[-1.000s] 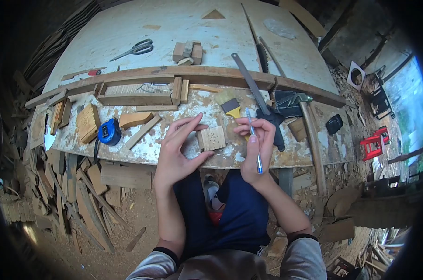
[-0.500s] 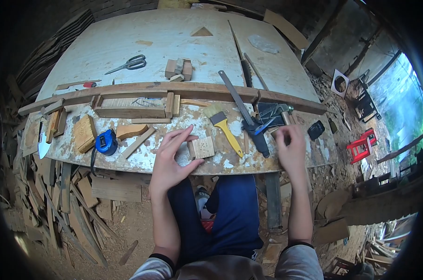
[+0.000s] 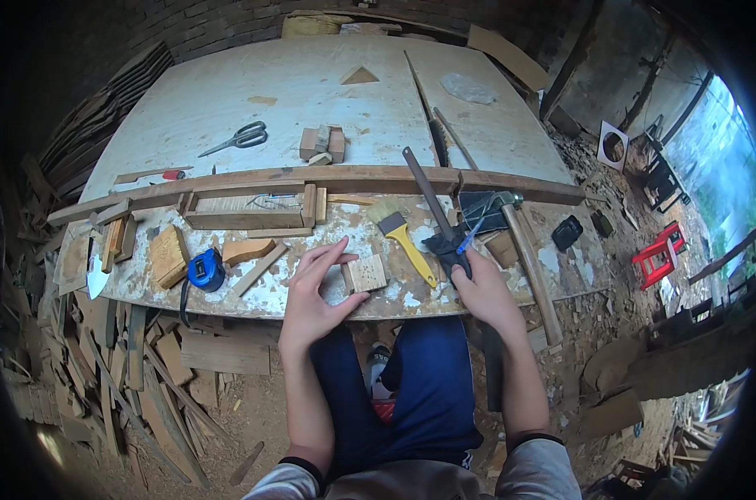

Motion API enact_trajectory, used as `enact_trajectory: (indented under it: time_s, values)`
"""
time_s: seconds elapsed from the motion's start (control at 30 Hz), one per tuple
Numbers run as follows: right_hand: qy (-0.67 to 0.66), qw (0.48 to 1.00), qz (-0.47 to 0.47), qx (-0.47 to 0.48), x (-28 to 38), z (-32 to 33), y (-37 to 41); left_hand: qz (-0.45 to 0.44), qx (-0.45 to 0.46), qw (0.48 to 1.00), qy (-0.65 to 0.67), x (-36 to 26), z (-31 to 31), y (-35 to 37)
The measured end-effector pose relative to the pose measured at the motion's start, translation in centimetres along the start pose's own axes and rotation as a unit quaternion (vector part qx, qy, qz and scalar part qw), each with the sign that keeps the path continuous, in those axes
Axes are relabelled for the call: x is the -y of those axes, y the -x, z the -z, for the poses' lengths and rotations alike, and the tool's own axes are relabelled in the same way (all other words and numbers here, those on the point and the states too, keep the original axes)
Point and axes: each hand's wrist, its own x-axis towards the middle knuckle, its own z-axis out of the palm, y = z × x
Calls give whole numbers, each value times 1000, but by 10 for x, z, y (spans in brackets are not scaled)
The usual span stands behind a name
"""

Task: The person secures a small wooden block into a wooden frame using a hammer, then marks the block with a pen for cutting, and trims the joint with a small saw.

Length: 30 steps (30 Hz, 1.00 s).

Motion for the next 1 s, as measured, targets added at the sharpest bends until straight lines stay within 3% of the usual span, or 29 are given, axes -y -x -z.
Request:
enact_trajectory:
  time_s: [0.03, 0.1, 0.13, 0.2, 0.27, 0.4, 0.5, 0.53, 0.77, 0.87, 0.97, 1.0]
  values:
    - [-55, 997, -52, 21, 10, 1, 6, -3, -1, 1000, 0, 0, 0, -1]
    - [-87, 995, -38, 30, 1, -3, 13, -4, -3, 1000, -1, 0, 0, 0]
    - [-64, 997, 29, 17, -21, -10, 14, -4, -4, 1000, -2, 0, 0, 0]
    - [-138, 989, 39, 48, -28, -14, 17, -2, -9, 1000, -5, 1, -2, 0]
    - [-321, 935, -80, 130, -6, -11, 28, -5, -16, 1000, -23, 3, -4, 1]
    - [-562, 804, -88, 175, 18, -18, 56, -8, -22, 999, -39, 1, -4, 0]
    - [-609, 770, -172, 80, 33, -31, 57, -11, -12, 999, -41, 2, -3, 1]
    - [-647, 736, -193, 59, 25, -35, 53, -15, -9, 999, -41, 2, -3, 1]
    - [-701, 670, -191, 152, 7, -45, 70, -37, -1, 998, -48, -2, 1, -3]
    - [-589, 782, -123, 162, 15, -56, 88, -25, 11, 999, -20, 6, 0, 0]
    - [-424, 901, -45, 77, 8, -91, 104, -20, 9, 1000, 1, 8, -2, 0]
    - [-413, 907, -43, 69, 12, -100, 109, -19, 5, 1000, 4, 7, -2, 0]
